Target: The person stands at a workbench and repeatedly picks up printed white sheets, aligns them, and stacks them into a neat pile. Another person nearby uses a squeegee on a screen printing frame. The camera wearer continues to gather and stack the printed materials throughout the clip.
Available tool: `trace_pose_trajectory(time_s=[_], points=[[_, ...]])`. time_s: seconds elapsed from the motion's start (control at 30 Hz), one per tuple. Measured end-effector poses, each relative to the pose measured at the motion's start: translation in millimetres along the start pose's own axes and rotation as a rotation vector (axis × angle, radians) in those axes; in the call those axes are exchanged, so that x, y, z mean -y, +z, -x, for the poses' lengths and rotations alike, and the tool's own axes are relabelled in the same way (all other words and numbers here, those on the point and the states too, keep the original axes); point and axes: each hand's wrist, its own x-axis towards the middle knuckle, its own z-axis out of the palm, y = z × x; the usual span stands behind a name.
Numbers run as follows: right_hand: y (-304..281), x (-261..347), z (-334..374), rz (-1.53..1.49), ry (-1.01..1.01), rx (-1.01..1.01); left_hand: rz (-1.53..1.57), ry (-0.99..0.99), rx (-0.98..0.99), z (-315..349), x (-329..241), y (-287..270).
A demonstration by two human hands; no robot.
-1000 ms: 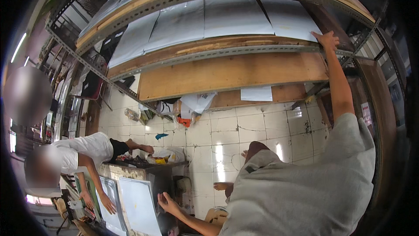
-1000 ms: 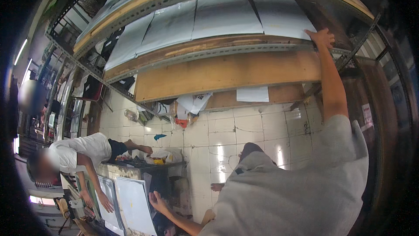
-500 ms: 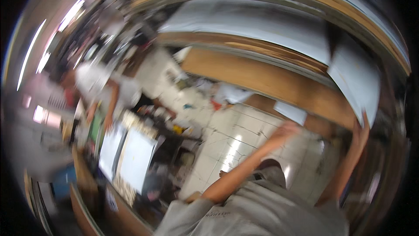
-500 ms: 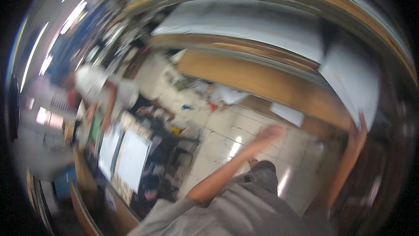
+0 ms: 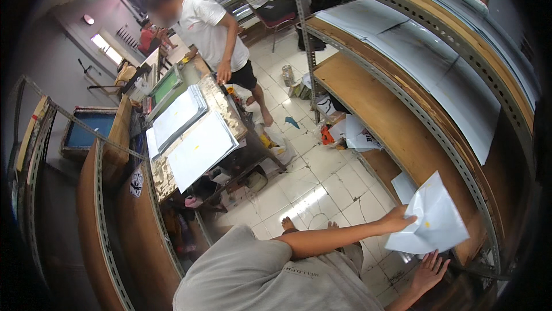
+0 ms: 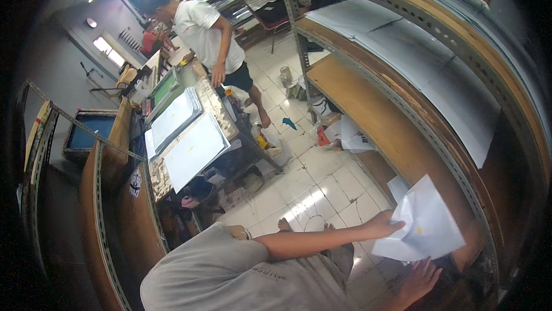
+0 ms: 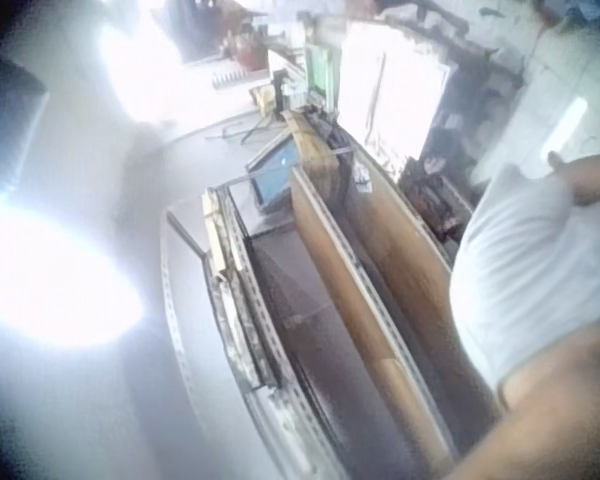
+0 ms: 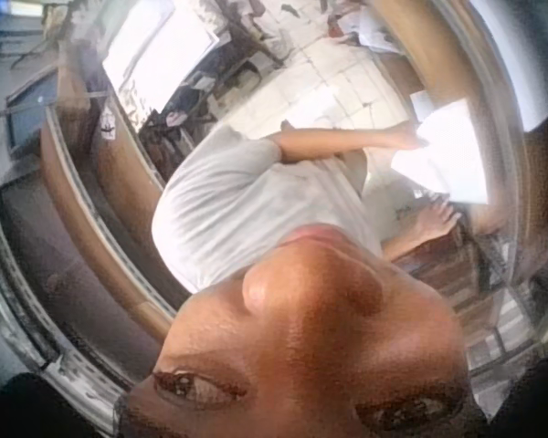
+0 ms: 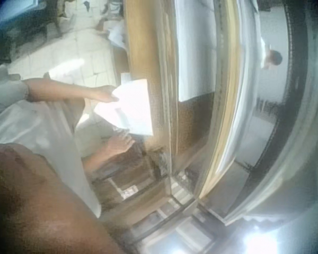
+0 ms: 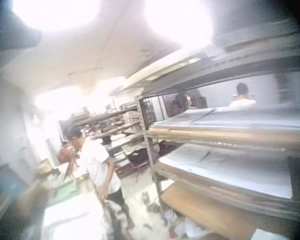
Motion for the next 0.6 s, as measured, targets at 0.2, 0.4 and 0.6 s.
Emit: trace_pose_trajectory(time_s=[0.2, 0.4, 0.6], points=[[-24, -131, -12, 0.601, 0.622, 0.399, -0.176, 0.045, -0.153, 67, 14, -86], [-21, -296, 20, 0.189, 1.205, 0.492, -0.153, 0.213, -0.278, 134, -11, -170], [13, -426, 62, 0.114, 1.384, 0.637, -0.143, 0.320, -0.609, 241, -39, -318]])
